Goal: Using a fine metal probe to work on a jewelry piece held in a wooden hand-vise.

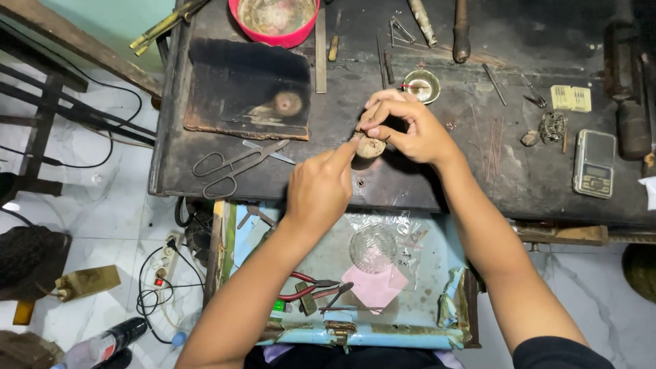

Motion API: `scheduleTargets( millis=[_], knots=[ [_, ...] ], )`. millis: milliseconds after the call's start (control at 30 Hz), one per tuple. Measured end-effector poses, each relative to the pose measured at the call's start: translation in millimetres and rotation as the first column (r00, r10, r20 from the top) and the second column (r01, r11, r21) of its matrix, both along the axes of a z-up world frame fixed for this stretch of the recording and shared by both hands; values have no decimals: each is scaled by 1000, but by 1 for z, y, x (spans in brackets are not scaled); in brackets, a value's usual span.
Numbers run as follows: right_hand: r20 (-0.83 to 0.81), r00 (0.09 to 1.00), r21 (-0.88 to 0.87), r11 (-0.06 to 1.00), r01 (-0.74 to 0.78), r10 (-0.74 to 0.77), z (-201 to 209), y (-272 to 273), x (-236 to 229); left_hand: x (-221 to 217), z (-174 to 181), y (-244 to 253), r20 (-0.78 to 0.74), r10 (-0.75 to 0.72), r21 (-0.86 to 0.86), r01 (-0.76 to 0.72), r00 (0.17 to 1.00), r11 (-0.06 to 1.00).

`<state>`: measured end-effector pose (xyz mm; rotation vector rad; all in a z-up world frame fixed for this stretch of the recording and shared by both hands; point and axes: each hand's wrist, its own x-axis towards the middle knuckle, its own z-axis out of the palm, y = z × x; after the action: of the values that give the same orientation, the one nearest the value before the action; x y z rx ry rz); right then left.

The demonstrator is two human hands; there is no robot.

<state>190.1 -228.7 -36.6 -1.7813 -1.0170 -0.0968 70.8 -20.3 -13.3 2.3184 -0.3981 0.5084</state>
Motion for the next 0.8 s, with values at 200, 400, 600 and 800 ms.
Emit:
scheduleTargets(
  millis=[200, 400, 600, 800],
  knots=[
    [4, 1000, -35, 999, 7, -7, 3, -1, 1, -11, 1, 4, -202, -35, -92, 17, 979, 996],
    [-11, 1000, -30, 999, -17, 17, 2, -1, -1, -4, 6, 2, -171, -47, -81, 34, 984, 996],
    [1, 1000, -27, 1000, 0, 0, 3, -1, 3, -5, 8, 4, -172, -45, -63, 34, 984, 997],
    [-6, 1000, -27, 1000, -12, 12, 2, 0, 0, -17, 14, 19, -230, -96, -170, 57, 968, 984]
  ],
)
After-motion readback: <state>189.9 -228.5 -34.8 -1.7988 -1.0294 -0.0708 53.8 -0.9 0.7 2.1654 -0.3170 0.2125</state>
